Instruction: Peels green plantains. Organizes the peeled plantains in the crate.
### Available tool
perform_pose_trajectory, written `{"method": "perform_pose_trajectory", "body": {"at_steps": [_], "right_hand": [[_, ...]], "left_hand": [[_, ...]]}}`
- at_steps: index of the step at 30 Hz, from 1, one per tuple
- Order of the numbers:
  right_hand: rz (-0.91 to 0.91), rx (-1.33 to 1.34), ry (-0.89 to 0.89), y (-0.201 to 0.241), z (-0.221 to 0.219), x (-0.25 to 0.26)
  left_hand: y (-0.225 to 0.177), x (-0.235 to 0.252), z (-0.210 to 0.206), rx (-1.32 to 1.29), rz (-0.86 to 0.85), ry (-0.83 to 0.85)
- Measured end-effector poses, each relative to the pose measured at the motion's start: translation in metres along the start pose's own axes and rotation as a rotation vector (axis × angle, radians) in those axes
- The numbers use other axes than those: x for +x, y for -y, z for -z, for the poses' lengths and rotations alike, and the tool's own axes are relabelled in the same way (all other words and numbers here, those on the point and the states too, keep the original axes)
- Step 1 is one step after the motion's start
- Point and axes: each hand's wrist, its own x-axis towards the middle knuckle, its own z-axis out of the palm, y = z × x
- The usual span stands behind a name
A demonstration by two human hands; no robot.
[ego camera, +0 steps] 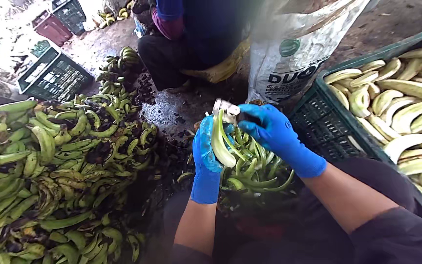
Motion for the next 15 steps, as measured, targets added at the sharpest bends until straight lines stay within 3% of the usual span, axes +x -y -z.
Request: {"method": "perform_pose_trajectory", "body": {"at_steps": [4,6,9,12,15], "right_hand": [[-0.347,0.680,0.017,-0.008,0.006,0.002],[-0.307,0.927,0.231,0.004,0.010,-0.013],[-0.265,1.033,0.468,0.031,-0.003,-0.054],[-0.275,0.995,0.339,0.038,0.019,-0.076],[-0.162,1.077,-0.073,0.009,0.091,-0.094]], "left_hand": [[-0.018,0.011,0.018,-0.086,0.073,0.036],[-0.016,0.014,0.027,-0.042,0.106,0.085],[0.025,0.000,0.017,0.149,0.173,0.206],[0.053,-0.013,0.010,0.129,0.192,0.340],[0.065,-0.035,-0.032,0.432,0.527,0.411]]}}
